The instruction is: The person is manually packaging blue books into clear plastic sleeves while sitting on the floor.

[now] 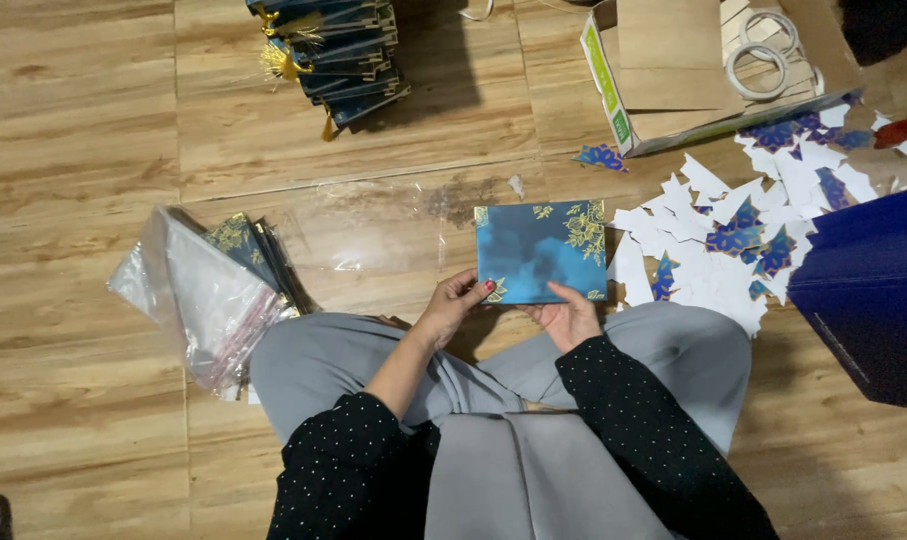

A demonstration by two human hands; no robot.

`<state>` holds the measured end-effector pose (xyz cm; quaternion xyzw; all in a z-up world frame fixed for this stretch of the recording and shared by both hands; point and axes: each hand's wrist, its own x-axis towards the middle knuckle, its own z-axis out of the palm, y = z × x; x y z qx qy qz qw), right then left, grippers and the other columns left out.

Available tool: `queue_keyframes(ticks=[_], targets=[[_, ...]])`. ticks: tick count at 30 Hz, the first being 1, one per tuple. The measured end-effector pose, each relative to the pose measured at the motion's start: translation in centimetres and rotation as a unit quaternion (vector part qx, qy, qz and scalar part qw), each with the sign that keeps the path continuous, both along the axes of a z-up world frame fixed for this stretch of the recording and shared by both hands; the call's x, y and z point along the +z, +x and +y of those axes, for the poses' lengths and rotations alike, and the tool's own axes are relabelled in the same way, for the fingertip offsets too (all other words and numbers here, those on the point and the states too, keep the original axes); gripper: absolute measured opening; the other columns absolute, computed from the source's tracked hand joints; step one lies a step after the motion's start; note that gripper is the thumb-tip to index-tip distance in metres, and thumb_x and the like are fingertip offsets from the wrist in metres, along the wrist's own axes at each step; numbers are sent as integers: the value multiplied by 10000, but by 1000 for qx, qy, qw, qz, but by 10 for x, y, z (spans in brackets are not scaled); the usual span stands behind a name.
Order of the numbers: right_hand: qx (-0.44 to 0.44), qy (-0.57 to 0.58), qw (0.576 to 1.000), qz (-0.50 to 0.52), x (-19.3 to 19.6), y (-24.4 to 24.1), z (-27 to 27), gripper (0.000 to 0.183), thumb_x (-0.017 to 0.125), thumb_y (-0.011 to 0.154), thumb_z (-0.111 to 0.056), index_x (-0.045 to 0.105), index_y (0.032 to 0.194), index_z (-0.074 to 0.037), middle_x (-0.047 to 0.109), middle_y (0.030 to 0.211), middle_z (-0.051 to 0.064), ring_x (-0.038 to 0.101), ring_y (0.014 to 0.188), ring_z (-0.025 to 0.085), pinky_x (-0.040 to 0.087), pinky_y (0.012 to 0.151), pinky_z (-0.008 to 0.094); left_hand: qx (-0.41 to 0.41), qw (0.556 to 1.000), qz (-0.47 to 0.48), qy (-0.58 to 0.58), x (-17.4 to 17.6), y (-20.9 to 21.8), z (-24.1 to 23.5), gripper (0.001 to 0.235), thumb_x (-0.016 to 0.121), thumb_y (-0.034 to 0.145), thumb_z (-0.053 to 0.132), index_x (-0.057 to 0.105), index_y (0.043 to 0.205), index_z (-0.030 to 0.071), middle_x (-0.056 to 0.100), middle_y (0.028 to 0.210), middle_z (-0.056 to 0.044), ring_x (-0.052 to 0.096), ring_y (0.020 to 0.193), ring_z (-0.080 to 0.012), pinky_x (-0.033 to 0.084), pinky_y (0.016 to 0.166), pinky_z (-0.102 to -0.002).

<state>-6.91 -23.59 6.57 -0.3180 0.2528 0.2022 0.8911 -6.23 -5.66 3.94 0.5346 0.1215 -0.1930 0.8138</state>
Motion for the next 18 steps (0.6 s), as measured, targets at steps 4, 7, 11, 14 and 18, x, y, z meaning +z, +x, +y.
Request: queue_keyframes(ticks=[4,7,11,14,18], targets=[[25,2,999,-43,0,3,-8,252,570,766,-213,569,952,-43,653,948,158,646,790,326,499,632,303,-22,1000,11,-2,13,1,5,243,678,808,190,638,1030,100,607,867,-7,571,803,-93,554,732,-281],[11,-30,998,-57,-50,1,-17,252,588,753,-96,580,995,-28,653,959,160,651,775,336,527,649,339,-41,997,18,57,-11,16,16,243,608,857,257,621,1044,102,561,873,-4,525,838,-113,524,760,-295],[-33,-21,998,-55,-46,3,-13,280,612,762,-41,580,1038,-75,652,993,81,643,818,265,523,800,386,7,917,-22,398,-22,56,34,438,499,880,426,578,1061,35,581,1011,-204,557,965,-361,449,848,-465],[-41,-19,997,-57,-84,14,-14,318,626,771,-31,565,1074,-105,642,1042,50,637,859,235,500,856,397,35,775,-38,630,-7,72,52,340,648,770,368,546,987,126,526,922,-77,574,900,-297,490,771,-424],[-3,-25,998,-51,-99,13,-11,315,627,782,-67,552,1084,-121,632,1051,20,623,876,217,492,878,388,4,724,-7,690,1,80,54,531,657,730,502,438,1016,112,458,988,-86,543,962,-293,487,806,-414]])
